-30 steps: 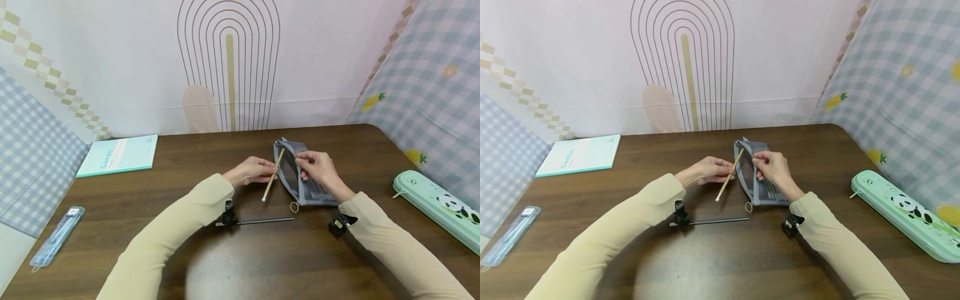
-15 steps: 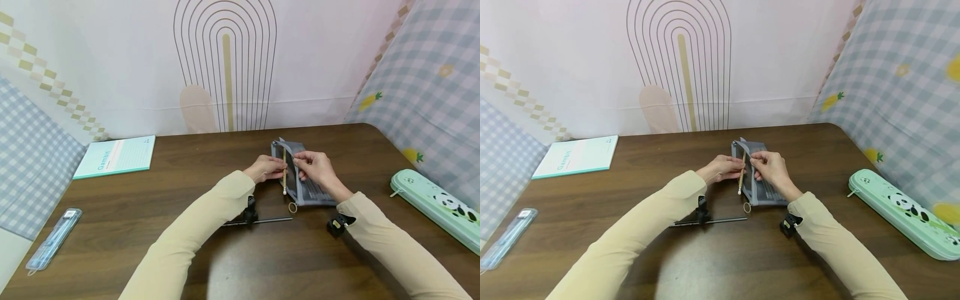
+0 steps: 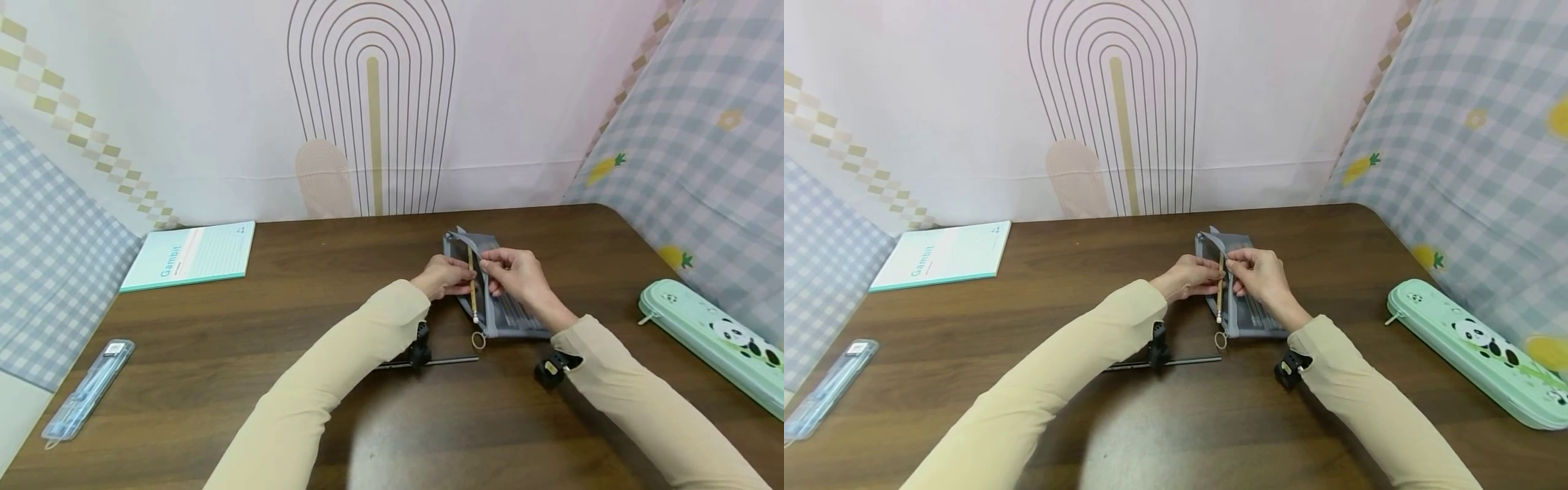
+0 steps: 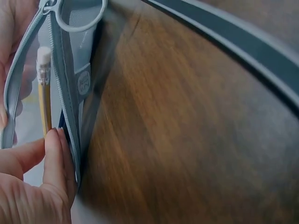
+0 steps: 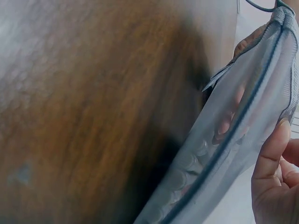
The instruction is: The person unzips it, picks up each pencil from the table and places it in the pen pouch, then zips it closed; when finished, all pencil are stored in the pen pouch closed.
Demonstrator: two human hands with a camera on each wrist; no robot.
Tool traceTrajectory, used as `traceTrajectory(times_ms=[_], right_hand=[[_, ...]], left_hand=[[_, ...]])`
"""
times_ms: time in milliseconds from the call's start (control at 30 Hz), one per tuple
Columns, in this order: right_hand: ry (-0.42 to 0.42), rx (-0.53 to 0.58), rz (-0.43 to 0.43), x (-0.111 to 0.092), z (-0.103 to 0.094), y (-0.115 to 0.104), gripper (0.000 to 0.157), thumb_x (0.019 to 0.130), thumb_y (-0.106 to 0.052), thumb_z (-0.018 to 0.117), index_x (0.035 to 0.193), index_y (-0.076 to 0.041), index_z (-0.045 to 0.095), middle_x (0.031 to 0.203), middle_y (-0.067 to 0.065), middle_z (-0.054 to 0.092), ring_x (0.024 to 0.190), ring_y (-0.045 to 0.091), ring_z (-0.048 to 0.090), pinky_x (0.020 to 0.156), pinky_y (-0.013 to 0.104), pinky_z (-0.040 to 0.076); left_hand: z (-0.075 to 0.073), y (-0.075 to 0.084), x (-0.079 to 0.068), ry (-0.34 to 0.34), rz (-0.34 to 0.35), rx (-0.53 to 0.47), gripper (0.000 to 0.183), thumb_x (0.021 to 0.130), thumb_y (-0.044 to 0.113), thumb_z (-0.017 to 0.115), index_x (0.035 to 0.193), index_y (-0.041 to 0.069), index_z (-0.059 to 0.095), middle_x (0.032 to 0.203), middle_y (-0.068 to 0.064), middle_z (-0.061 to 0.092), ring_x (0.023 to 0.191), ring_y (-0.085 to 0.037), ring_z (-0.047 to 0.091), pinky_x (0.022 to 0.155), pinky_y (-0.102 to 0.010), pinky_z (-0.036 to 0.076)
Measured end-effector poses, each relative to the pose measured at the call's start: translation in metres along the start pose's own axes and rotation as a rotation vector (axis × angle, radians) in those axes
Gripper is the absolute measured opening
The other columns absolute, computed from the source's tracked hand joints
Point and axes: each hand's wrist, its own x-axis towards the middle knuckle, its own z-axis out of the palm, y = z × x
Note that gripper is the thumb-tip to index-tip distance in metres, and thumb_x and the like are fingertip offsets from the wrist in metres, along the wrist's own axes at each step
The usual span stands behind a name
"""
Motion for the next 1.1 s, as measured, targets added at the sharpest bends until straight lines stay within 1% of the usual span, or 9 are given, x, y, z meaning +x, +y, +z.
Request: traceTrajectory(times_ms=[100,233,400,433,533,733,833,967,1100], right_hand=[[-0.002,0.001,0.003,0.0,0.0,0.0,0.03,0.094,-0.009,0.057,0.118,0.009,0.058,0.068,0.005,0.06,0.048,0.005,0.055,0.047,0.022,0.053],[-0.01,0.004,0.005,0.0,0.0,0.0,0.03,0.094,-0.009,0.057,0.118,0.009,0.059,0.068,0.003,0.06,0.049,0.005,0.055,0.047,0.021,0.053],[-0.01,0.008,-0.001,0.0,0.0,0.0,0.029,0.094,-0.009,0.057,0.117,0.009,0.059,0.067,0.002,0.06,0.049,0.005,0.055,0.048,0.023,0.054],[-0.011,0.01,0.0,0.0,0.0,0.0,0.029,0.094,-0.009,0.057,0.117,0.009,0.059,0.067,0.002,0.06,0.049,0.005,0.055,0.048,0.023,0.054],[-0.012,0.01,0.001,0.0,0.001,0.0,0.03,0.094,-0.01,0.057,0.117,0.009,0.059,0.067,0.003,0.06,0.049,0.005,0.055,0.048,0.023,0.054],[-0.004,0.012,-0.018,-0.001,-0.001,0.001,0.029,0.094,-0.009,0.057,0.116,0.009,0.059,0.067,0.006,0.06,0.048,0.006,0.055,0.048,0.023,0.054],[0.002,0.01,-0.026,0.0,-0.002,0.001,0.029,0.094,-0.008,0.057,0.116,0.01,0.059,0.068,0.007,0.061,0.048,0.006,0.055,0.047,0.022,0.053],[0.011,0.011,-0.036,0.0,-0.003,0.002,0.028,0.094,-0.007,0.057,0.115,0.011,0.059,0.066,0.005,0.06,0.047,0.005,0.055,0.046,0.021,0.053],[0.019,0.02,-0.035,0.0,-0.003,0.002,0.027,0.093,-0.007,0.057,0.114,0.011,0.06,0.065,0.004,0.06,0.046,0.004,0.054,0.046,0.021,0.052]], left_hand=[[0.006,-0.001,-0.001,0.07,0.026,0.001,0.022,0.086,-0.003,0.064,0.107,-0.006,0.061,0.071,-0.004,0.056,0.061,-0.012,0.059,0.059,-0.02,0.056],[0.015,-0.001,0.0,0.166,0.028,0.006,0.017,0.085,-0.002,0.066,0.102,-0.003,0.064,0.08,-0.008,0.064,0.066,-0.016,0.064,0.067,-0.023,0.058],[0.019,-0.003,0.007,0.182,0.015,-0.016,0.021,0.084,-0.002,0.066,0.104,-0.004,0.063,0.09,-0.014,0.068,0.078,-0.024,0.07,0.073,-0.028,0.058],[0.019,-0.005,0.01,0.164,0.036,-0.035,0.021,0.082,-0.003,0.067,0.102,-0.004,0.062,0.086,-0.014,0.068,0.074,-0.024,0.07,0.068,-0.028,0.059],[0.018,-0.007,0.009,0.127,0.045,-0.043,0.026,0.083,-0.004,0.066,0.107,-0.005,0.059,0.084,-0.015,0.067,0.075,-0.024,0.07,0.067,-0.028,0.059],[0.008,0.001,-0.015,-0.005,0.049,-0.033,0.04,0.091,-0.003,0.055,0.13,-0.006,0.048,0.114,-0.023,0.06,0.106,-0.031,0.062,0.087,-0.032,0.054],[-0.003,0.004,-0.026,-0.107,0.058,-0.014,0.042,0.093,-0.003,0.053,0.134,-0.008,0.044,0.124,-0.028,0.054,0.116,-0.034,0.055,0.093,-0.034,0.051],[-0.024,0.005,-0.041,-0.237,0.049,0.051,0.042,0.094,-0.002,0.052,0.134,-0.009,0.043,0.129,-0.03,0.05,0.12,-0.036,0.052,0.099,-0.037,0.046],[-0.048,0.002,-0.056,-0.376,0.037,0.182,0.04,0.094,0.0,0.052,0.133,-0.009,0.045,0.131,-0.028,0.05,0.117,-0.033,0.055,0.099,-0.039,0.046]])
